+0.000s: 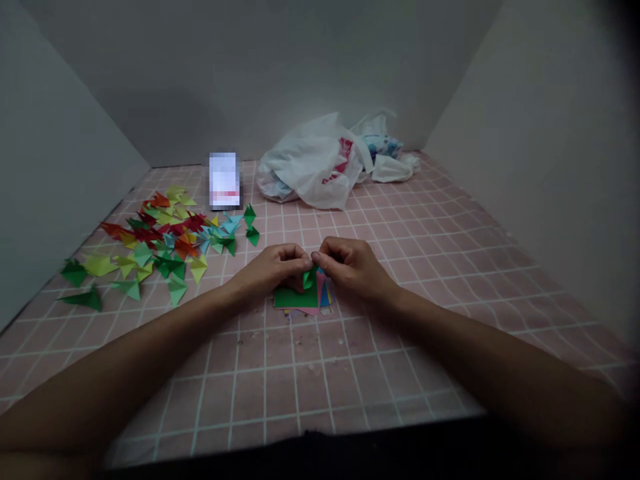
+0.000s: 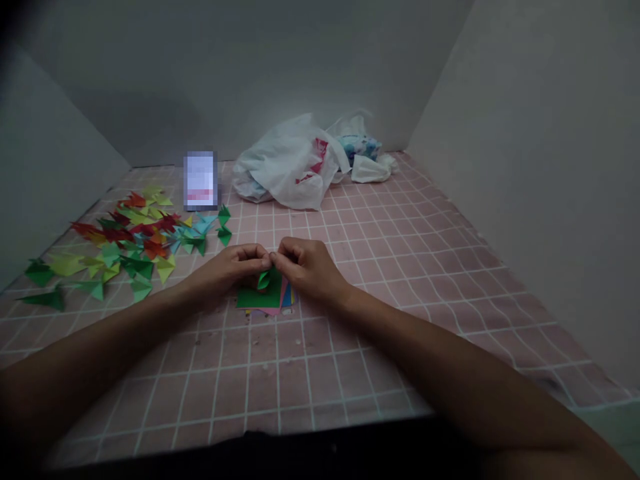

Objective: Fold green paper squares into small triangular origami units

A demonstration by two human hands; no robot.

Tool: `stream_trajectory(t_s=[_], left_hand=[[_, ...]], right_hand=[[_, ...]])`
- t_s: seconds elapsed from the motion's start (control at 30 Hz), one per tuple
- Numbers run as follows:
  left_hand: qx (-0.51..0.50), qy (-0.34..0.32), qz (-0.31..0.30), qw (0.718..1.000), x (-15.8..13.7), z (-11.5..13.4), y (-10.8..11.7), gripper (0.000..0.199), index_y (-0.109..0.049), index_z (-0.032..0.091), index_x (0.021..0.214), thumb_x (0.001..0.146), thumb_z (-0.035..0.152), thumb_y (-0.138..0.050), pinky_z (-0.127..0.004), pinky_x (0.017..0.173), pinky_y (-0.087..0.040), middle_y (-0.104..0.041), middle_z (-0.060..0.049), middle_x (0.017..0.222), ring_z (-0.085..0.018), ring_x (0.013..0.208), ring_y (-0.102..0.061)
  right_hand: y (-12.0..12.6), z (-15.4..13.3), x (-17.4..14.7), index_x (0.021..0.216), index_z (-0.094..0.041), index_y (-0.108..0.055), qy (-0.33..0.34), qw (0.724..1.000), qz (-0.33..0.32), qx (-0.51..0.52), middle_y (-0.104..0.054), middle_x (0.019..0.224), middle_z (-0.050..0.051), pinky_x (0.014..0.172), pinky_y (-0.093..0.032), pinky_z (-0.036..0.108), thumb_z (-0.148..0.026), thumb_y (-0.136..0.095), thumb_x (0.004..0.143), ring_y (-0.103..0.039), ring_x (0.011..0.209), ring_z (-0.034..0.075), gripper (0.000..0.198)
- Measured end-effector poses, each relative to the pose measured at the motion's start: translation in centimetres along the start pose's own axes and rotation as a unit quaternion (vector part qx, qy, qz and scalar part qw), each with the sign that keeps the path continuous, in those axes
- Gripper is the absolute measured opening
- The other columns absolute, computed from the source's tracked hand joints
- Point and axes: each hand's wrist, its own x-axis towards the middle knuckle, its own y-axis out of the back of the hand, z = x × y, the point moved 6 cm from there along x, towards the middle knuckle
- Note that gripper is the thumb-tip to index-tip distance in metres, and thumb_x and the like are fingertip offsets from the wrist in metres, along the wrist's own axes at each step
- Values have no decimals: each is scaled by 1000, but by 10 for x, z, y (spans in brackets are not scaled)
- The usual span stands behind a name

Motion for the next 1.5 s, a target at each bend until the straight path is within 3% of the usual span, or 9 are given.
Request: stream_trajectory(t_s=[0.2, 0.33, 0.47, 0.7, 0.83, 1.07, 1.27, 1.5], left_hand=[[-80, -82, 30, 993, 1, 5, 3, 33, -59, 17, 92, 88, 49, -68, -27, 72, -55, -64, 0, 87, -12, 70, -65], [7, -164, 72, 984, -3, 13, 3, 35, -58, 20, 107, 86, 43, -73, -24, 66, -50, -60, 2, 86, -10, 66, -60], [102, -204, 88, 970, -8, 17, -4, 57, -55, 23, 124, 76, 34, -84, -22, 58, -42, -54, 6, 78, -10, 63, -53], [146, -245, 163, 945, -13, 21, -1, 24, -65, 21, 105, 84, 31, -73, -24, 63, -43, -63, 2, 80, -12, 67, -56], [139, -257, 184, 939, -13, 25, 3, 20, -66, 20, 102, 84, 28, -72, -24, 61, -44, -64, 2, 79, -11, 64, -56], [71, -212, 119, 967, -8, 24, 5, 24, -64, 18, 96, 77, 28, -74, -24, 61, -46, -62, 3, 73, -11, 63, -58], [19, -145, 77, 986, 1, 19, 11, 24, -64, 17, 87, 73, 31, -78, -23, 59, -45, -61, 4, 65, -10, 57, -57], [-48, -71, 34, 996, 4, 12, 9, 25, -66, 15, 86, 67, 22, -81, -20, 56, -43, -64, 4, 70, -6, 52, -55]], right_hand=[[13, 4, -4, 61, -22, -47, -29, 992, 124, 20, -47, 56, -3, 56, -32, 29, -33, -59, 92, -43, 56, 13, 35], [17, 11, -6, 61, -22, -47, -60, 980, 167, 88, -48, 57, -2, 54, -34, 29, -37, -61, 93, -44, 55, 13, 38], [14, 8, -10, 60, -22, -48, -66, 977, 182, 93, -47, 57, -2, 53, -34, 29, -38, -62, 93, -43, 55, 13, 38], [2, -2, -16, 59, -21, -52, -76, 977, 172, 102, -52, 57, -2, 52, -36, 28, -35, -64, 88, -44, 53, 12, 34], [-7, 4, -19, 62, -20, -58, -122, 969, 144, 157, -58, 58, -1, 49, -38, 27, -37, -67, 86, -49, 51, 12, 31], [-24, 12, -22, 61, -19, -59, -196, 942, 64, 266, -60, 56, -2, 44, -39, 24, -37, -70, 82, -50, 44, 9, 30], [-25, 13, -19, 62, -19, -57, -200, 931, 5, 306, -59, 56, -3, 44, -40, 23, -43, -71, 82, -51, 42, 9, 34], [-16, 21, -10, 82, -22, -54, -172, 932, 35, 316, -60, 60, -7, 47, -46, 24, -42, -75, 80, -55, 45, 10, 29]])
